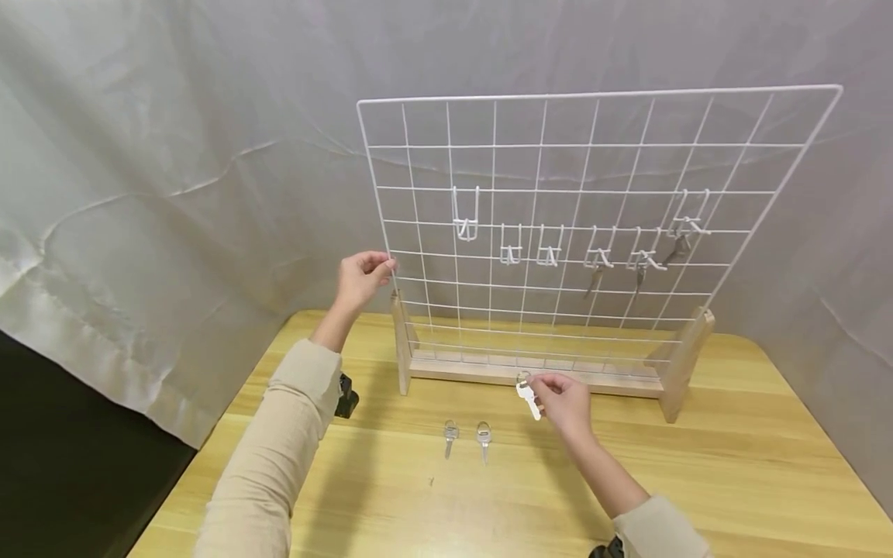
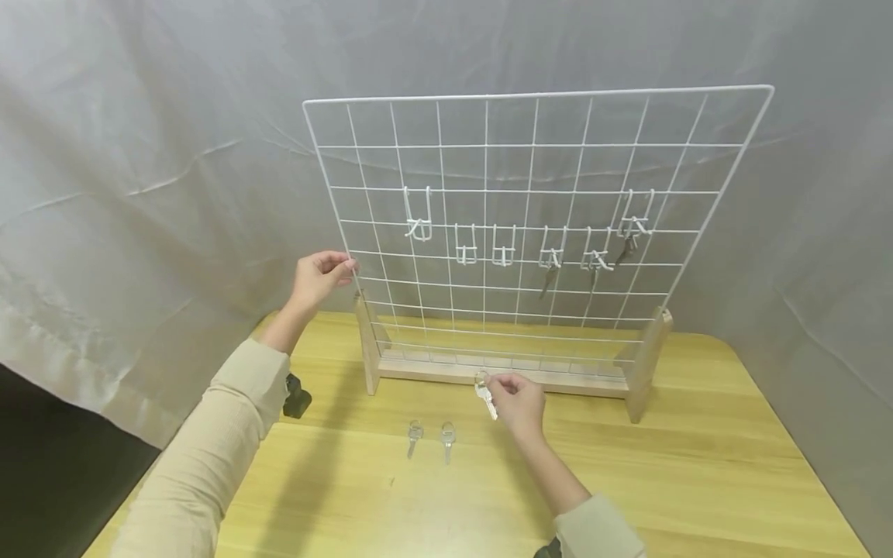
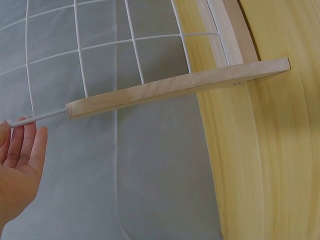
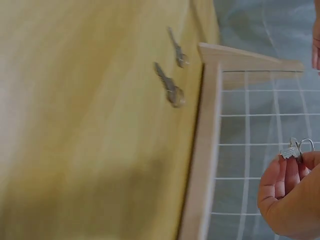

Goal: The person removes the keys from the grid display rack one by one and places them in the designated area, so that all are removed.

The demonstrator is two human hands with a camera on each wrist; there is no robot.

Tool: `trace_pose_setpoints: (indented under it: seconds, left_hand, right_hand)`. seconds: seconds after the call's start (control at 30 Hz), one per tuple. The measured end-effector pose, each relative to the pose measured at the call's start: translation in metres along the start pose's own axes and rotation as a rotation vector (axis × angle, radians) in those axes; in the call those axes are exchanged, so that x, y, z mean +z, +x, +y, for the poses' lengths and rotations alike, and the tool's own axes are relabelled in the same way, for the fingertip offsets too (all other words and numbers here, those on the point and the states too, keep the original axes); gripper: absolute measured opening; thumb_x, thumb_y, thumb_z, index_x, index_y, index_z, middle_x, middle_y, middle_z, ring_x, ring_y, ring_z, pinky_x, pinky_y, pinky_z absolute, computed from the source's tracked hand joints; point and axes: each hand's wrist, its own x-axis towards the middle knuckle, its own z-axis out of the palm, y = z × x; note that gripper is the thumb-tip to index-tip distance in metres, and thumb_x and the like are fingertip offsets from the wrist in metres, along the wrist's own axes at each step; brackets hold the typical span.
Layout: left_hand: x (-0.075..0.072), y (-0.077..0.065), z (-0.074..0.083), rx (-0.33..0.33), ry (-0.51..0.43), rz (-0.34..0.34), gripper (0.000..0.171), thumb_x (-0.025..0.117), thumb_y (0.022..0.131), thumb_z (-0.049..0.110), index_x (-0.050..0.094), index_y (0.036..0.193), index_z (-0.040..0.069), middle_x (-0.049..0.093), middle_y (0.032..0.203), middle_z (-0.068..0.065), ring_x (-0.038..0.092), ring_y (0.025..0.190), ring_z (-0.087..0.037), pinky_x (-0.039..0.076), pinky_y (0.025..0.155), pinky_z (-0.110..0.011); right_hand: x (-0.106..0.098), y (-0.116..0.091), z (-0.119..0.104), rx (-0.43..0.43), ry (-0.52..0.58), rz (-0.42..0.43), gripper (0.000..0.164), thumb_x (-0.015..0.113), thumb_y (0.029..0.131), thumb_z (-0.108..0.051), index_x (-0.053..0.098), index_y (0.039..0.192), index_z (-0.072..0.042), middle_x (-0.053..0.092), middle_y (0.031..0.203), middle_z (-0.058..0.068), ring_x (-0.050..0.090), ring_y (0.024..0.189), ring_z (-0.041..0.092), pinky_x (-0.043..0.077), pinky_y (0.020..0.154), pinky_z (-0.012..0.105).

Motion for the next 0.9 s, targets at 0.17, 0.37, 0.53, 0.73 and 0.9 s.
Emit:
trace_pose_setpoints:
  seconds: [0.17,0.37,0.53,0.73,0.9]
  left_hand:
    - [0.001,0.0,-0.001,-0.006,0.007,-0.005,0.025,0.059,0.09,0.009,0.061,0.103,-0.012,0.063,0.107,-0.031,0.062,0.075,-0.006,0.059,0.077,-0.026]
    - [0.002,-0.001,0.001,-0.025,0.015,-0.003,0.025,0.06,0.09,0.01,0.061,0.104,-0.011,0.064,0.108,-0.029,0.065,0.082,-0.013,0.059,0.075,-0.022]
    - [0.002,0.0,0.003,-0.026,0.005,-0.005,0.025,0.059,0.09,0.01,0.061,0.104,-0.011,0.063,0.108,-0.029,0.06,0.074,-0.002,0.059,0.075,-0.022]
    - [-0.001,-0.002,0.001,-0.014,-0.019,0.002,0.021,0.061,0.089,0.009,0.063,0.1,-0.009,0.067,0.101,-0.025,0.064,0.078,-0.009,0.059,0.076,-0.024]
    - [-0.001,-0.001,0.0,-0.018,0.0,-0.005,0.025,0.059,0.09,0.009,0.06,0.104,-0.012,0.064,0.106,-0.029,0.062,0.077,-0.006,0.059,0.075,-0.021]
  right_hand:
    - [0.004,-0.006,0.022,0.036,-0.022,0.004,0.022,0.06,0.087,-0.01,0.064,0.096,0.009,0.066,0.066,-0.002,0.056,0.057,0.006,0.052,0.048,0.018]
    - [0.011,-0.01,0.045,0.078,-0.02,0.019,0.023,0.06,0.087,-0.011,0.064,0.096,0.009,0.067,0.067,0.0,0.056,0.056,0.006,0.051,0.046,0.018]
    - [0.015,-0.012,0.059,0.13,0.009,0.042,0.022,0.059,0.087,-0.009,0.064,0.097,0.01,0.064,0.065,-0.001,0.055,0.055,0.007,0.048,0.044,0.016]
    - [0.021,-0.011,0.078,0.178,0.036,0.054,0.022,0.055,0.085,-0.005,0.063,0.097,0.012,0.06,0.059,-0.001,0.054,0.052,0.007,0.048,0.04,0.016]
    - [0.024,-0.01,0.085,0.149,-0.03,0.075,0.021,0.056,0.083,-0.005,0.065,0.093,0.01,0.061,0.057,-0.001,0.053,0.047,0.006,0.047,0.037,0.017]
